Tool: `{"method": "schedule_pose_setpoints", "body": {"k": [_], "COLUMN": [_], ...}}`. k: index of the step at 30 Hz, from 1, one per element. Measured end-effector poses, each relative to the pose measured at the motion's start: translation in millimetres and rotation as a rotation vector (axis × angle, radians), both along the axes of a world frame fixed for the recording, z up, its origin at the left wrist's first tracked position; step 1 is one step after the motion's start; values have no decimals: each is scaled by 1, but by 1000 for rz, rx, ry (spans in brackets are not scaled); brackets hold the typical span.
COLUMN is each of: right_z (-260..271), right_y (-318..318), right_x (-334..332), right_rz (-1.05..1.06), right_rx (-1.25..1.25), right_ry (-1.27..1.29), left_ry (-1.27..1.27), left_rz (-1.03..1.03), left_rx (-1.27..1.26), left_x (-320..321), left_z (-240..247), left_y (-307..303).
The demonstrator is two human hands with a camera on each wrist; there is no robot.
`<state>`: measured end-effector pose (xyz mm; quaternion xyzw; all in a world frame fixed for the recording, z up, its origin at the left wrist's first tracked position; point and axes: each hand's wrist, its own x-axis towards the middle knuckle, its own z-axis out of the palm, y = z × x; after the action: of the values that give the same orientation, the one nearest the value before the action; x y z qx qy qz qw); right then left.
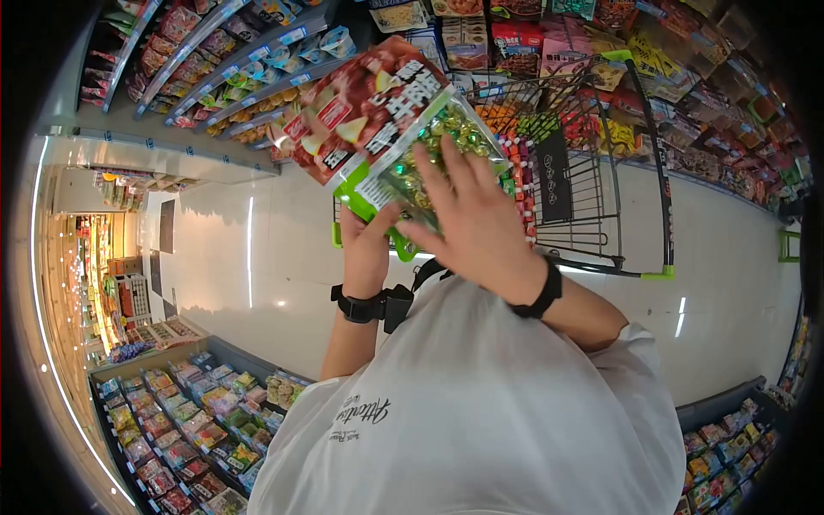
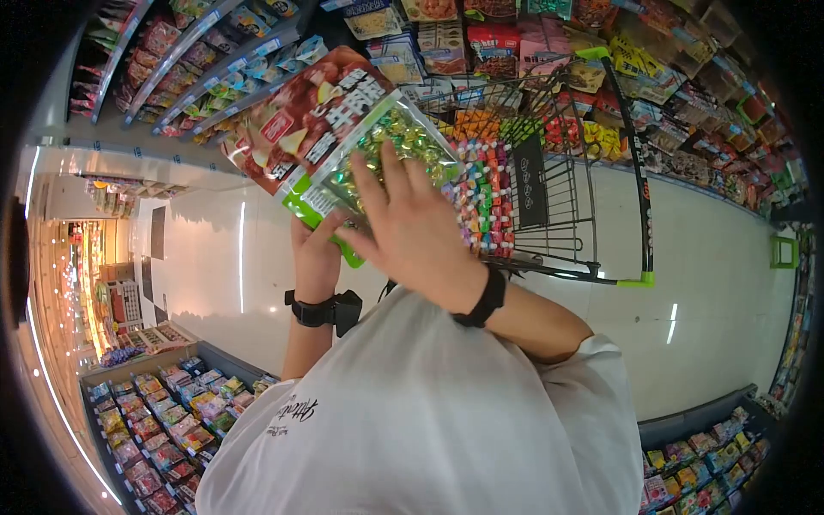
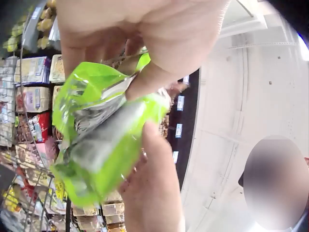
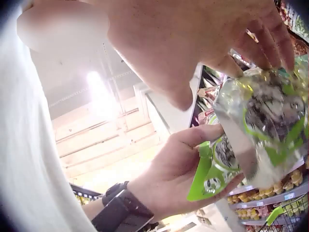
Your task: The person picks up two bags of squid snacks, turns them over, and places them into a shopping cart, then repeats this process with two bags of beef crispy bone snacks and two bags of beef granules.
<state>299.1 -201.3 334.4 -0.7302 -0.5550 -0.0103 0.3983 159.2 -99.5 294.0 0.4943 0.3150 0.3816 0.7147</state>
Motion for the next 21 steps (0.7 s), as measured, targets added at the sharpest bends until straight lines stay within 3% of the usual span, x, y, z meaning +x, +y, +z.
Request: {"method": "schedule_pose_setpoints", "body": {"k": [6,10,12,13,14,16,17,21], "right_z": [-9,-28,-56,-67,-67,-67,-74,-85], "right_y": [7,13,17,20,16,7,2,-14], "right_x": [25,47,60,64,69,83,92,107], "right_rz": [137,48,324,427,433,520,369,369], "right_rx": [11,76,-12,34,29,-169,-309,-135], "right_ry": [-146,68,786,989,988,1270,1220,1288], "left_ry": [-109,-125,-129,-78,-27,-23,-30,-44], "left_rz": [17,-32,-41,-52,-62,-53,-48,43], "left_rx": [-173,-265,-248,-214,-179,-197,-191,-146], "left_x": [-22,-34,-36,-37,-38,-39,-41,-42], "left_z": [-11,-19,-19,-18,-17,-12,-12,-10], "left_y": [8,8,8,9,10,12,13,16]}}
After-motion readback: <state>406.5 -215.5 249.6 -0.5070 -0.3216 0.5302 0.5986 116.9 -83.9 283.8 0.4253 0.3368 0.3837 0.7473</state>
